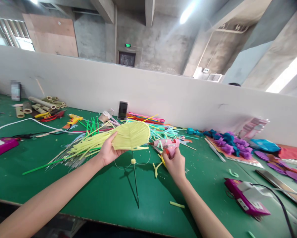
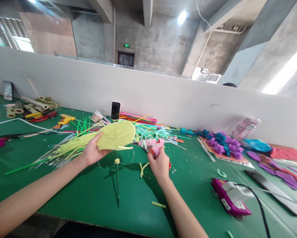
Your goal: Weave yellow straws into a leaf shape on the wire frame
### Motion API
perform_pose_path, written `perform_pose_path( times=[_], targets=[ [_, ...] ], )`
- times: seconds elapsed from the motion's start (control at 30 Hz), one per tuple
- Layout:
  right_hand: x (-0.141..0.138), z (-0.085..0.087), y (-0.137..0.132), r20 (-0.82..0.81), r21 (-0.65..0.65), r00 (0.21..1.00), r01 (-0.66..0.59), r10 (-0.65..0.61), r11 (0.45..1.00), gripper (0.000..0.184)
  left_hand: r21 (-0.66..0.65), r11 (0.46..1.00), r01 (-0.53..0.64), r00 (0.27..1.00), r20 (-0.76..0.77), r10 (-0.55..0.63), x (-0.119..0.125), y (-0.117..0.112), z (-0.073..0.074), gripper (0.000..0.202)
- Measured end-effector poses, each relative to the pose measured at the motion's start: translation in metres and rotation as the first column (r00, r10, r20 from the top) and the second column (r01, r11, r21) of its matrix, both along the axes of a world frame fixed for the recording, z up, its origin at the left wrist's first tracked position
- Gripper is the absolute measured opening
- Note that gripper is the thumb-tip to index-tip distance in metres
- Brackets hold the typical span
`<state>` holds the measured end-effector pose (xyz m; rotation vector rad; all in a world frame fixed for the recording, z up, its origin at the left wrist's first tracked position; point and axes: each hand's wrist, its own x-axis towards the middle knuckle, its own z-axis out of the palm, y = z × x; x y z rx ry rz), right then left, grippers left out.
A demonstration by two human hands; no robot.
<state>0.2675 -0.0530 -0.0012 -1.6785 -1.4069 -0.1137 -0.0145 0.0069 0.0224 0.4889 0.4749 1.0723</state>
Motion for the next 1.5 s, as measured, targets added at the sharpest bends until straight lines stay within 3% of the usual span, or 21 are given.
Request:
perform_pose_path(
  times=[1.5],
  targets=[
    [0.0004, -0.0013, -0.0008, 0.003, 0.009, 1.0, 0.015, -0.015, 1.0, 0.03, -0.003, 1.0, -0.01, 1.0, -0.01, 0.01, -0.0001, 0.0009, -0.0011, 0.043]
  ],
)
